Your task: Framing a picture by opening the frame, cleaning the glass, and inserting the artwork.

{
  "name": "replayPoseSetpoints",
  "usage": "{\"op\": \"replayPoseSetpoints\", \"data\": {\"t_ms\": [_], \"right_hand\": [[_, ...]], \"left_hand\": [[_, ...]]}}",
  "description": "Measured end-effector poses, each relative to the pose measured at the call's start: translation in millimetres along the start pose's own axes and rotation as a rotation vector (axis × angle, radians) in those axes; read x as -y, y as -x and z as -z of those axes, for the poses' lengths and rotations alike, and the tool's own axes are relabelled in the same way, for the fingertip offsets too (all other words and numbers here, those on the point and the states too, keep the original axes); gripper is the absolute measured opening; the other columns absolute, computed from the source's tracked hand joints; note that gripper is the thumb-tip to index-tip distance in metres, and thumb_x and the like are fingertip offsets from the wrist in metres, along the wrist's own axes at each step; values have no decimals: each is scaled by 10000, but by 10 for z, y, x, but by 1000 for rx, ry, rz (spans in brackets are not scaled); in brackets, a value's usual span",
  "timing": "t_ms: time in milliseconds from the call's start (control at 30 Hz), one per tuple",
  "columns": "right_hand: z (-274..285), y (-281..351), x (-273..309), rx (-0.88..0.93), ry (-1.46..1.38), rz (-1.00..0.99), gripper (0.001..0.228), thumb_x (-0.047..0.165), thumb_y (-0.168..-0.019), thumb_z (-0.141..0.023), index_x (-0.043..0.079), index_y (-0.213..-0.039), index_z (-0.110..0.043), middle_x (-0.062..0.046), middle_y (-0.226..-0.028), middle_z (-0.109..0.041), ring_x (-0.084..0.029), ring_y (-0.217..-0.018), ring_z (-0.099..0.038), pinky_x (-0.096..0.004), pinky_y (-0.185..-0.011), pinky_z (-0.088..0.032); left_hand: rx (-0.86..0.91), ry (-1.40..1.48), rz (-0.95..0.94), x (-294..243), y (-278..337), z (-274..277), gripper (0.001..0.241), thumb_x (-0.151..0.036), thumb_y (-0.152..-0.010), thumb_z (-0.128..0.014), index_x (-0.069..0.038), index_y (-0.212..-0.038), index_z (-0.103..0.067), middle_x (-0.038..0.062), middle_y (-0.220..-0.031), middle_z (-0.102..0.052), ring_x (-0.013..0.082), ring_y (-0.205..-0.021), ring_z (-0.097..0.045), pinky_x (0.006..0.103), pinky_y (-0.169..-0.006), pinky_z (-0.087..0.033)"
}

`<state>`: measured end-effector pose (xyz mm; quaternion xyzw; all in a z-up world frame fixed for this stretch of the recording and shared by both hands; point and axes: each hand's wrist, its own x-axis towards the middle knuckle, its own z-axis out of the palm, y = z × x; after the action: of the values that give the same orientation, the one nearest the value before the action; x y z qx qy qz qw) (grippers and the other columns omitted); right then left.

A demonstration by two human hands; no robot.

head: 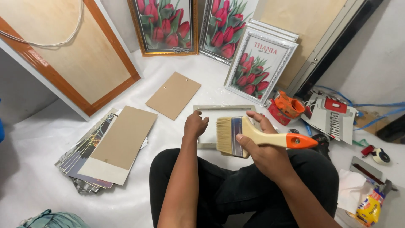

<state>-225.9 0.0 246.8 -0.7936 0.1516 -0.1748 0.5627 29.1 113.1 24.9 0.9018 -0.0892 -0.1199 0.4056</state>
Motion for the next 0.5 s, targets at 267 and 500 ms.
{"op": "replayPoseSetpoints", "data": {"t_ms": [267,500], "right_hand": [[-30,-1099,-544,51,241,-25,484,196,-827,-825,39,-1261,-680,-228,-723,-696,-257,-585,-697,-354,-528,-546],[-110,-1931,-999,6,551,-56,547,303,-775,-820,98,-1273,-721,-249,-999,-735,-352,-898,-731,-430,-750,-564]], "left_hand": [[1,12,105,479,-411,-190,571,-317,-944,-657,29,-1390,-576,240,-1225,-713,404,-1199,-673,520,-1002,-541],[-79,125,114,419,-765,-233,541,-276,-945,-641,18,-1394,-573,237,-1231,-694,408,-1191,-672,525,-989,-549]]}}
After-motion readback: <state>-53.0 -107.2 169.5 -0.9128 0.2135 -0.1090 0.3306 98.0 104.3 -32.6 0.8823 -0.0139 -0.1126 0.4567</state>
